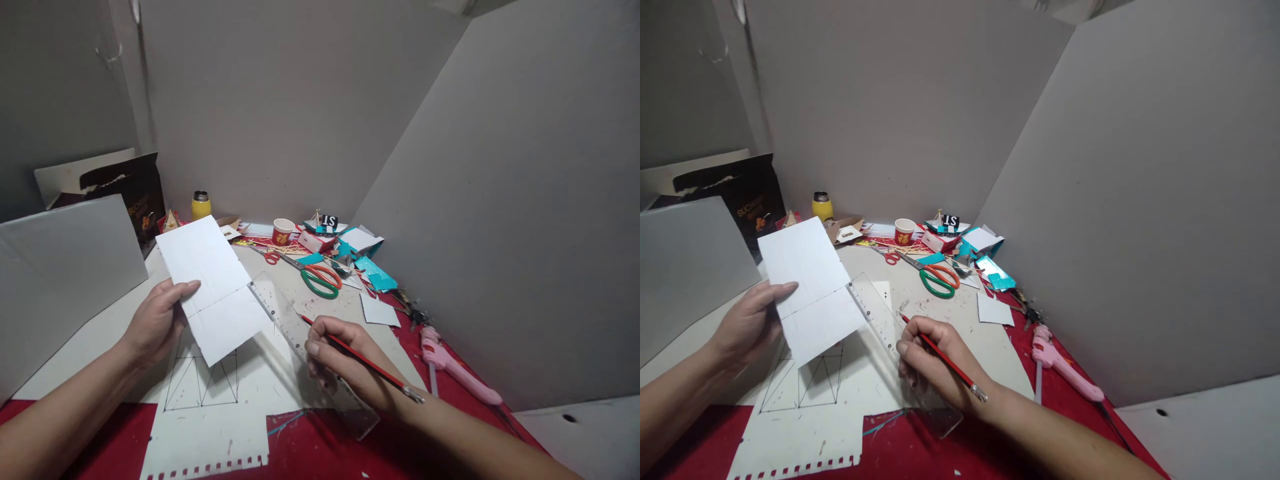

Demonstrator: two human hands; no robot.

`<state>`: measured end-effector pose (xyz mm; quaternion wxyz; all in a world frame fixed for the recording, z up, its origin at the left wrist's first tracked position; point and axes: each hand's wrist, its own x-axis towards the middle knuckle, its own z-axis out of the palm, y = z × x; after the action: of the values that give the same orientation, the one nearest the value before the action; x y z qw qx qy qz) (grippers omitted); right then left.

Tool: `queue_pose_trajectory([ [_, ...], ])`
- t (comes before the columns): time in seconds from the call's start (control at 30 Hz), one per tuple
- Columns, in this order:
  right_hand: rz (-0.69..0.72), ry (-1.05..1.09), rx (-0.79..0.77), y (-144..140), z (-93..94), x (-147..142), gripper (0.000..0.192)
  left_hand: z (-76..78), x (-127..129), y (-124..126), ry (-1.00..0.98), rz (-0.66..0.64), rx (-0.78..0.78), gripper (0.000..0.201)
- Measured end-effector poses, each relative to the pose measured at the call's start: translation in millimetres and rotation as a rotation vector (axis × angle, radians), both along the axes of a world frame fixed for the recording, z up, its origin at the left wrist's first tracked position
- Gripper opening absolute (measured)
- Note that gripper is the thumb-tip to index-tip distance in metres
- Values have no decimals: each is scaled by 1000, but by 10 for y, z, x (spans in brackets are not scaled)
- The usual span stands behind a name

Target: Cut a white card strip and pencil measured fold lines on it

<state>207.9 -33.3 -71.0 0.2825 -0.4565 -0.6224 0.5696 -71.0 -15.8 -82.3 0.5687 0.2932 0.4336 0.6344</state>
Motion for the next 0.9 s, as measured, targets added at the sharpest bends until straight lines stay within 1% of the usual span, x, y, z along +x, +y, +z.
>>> queue_pose_trajectory([
  [0.13, 4, 0, 0, 23, -41, 15, 32, 2, 5, 2, -7, 12, -10, 6],
  [0.27, 6, 35, -13, 29, -70, 17, 34, -13, -5, 9, -9, -13, 5, 11],
  [0.37, 16, 76, -24, 28, -79, 14, 36, -16, -12, 9, -12, -4, 5, 12],
  [0.57, 11, 86, -26, 41, -86, 10, 36, 44, 28, -7, -21, 40, -31, 5],
  [0.77, 10, 67, -28, 24, -69, 13, 33, 106, 59, -20, -5, 52, -49, 13],
  [0.9, 8, 57, -15, 22, -74, 23, 31, 107, 55, -28, 24, 33, -53, 13],
])
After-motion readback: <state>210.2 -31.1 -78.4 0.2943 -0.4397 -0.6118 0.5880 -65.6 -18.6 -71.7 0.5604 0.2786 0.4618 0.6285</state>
